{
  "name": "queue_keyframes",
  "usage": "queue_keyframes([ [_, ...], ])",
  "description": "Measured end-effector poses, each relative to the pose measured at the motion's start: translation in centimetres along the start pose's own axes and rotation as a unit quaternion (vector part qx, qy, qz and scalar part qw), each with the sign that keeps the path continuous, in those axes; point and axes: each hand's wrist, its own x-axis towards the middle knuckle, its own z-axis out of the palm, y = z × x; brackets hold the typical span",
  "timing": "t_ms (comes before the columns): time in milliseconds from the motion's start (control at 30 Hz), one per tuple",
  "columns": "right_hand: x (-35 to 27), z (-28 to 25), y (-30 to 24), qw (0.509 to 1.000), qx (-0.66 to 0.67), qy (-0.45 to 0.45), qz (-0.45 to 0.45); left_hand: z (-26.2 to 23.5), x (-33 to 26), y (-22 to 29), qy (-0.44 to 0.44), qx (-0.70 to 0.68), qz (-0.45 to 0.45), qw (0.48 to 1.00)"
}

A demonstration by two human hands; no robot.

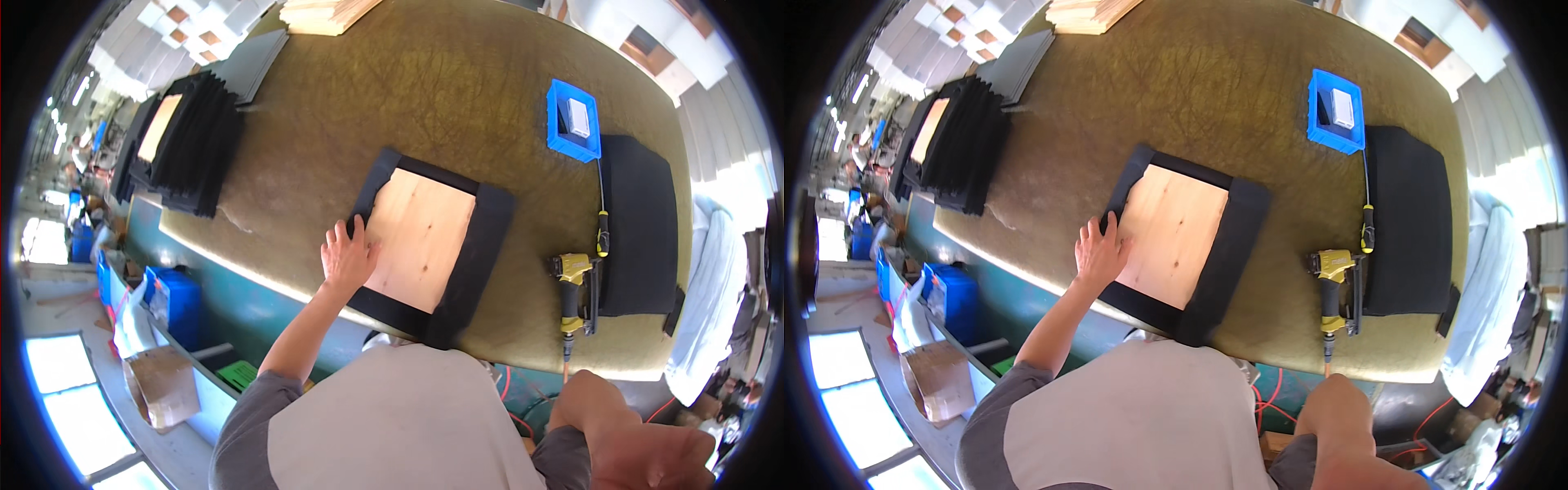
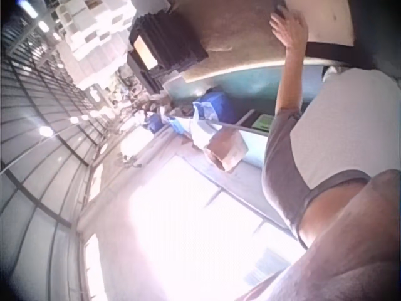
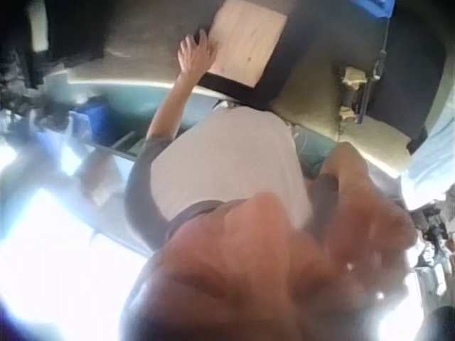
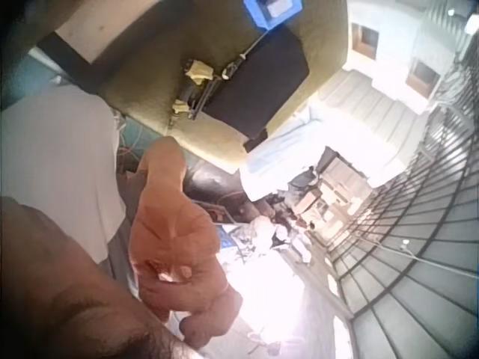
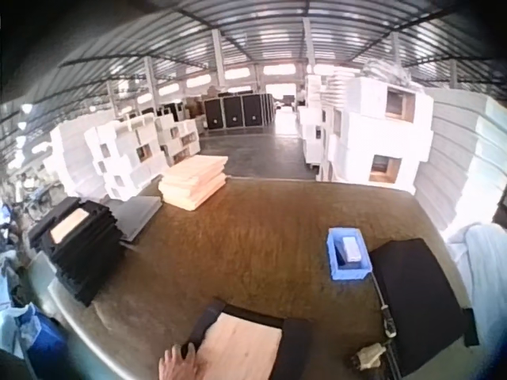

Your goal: Upholstering wooden panels with black fabric using a pneumatic staple gun.

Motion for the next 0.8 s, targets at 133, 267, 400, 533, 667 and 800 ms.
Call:
queue_keyframes([
  [133,-3.8,2.0,-1.9,0.938,-0.337,0.033,0.071,-1.3,-3.0,2.4,-0.019,-0.056,0.027,0.998],
  [267,-5.4,4.2,-3.2,0.967,-0.146,0.098,0.184,-2.2,-4.2,3.1,-0.050,-0.095,0.017,0.994],
  [400,-11.9,7.9,-5.2,0.933,0.052,0.187,0.304,-2.8,-5.2,2.9,-0.094,-0.087,0.019,0.992],
  [533,-10.9,11.0,-6.8,0.860,0.226,0.233,0.394,-4.0,-2.5,3.2,-0.063,-0.052,0.108,0.991],
  [667,0.9,22.8,-7.9,0.652,0.523,0.230,0.499,-3.9,2.8,4.6,0.062,-0.106,0.180,0.976],
  [800,-3.5,39.8,-18.7,0.623,0.481,0.004,0.617,-1.3,10.6,8.9,0.129,-0.201,0.267,0.934],
])
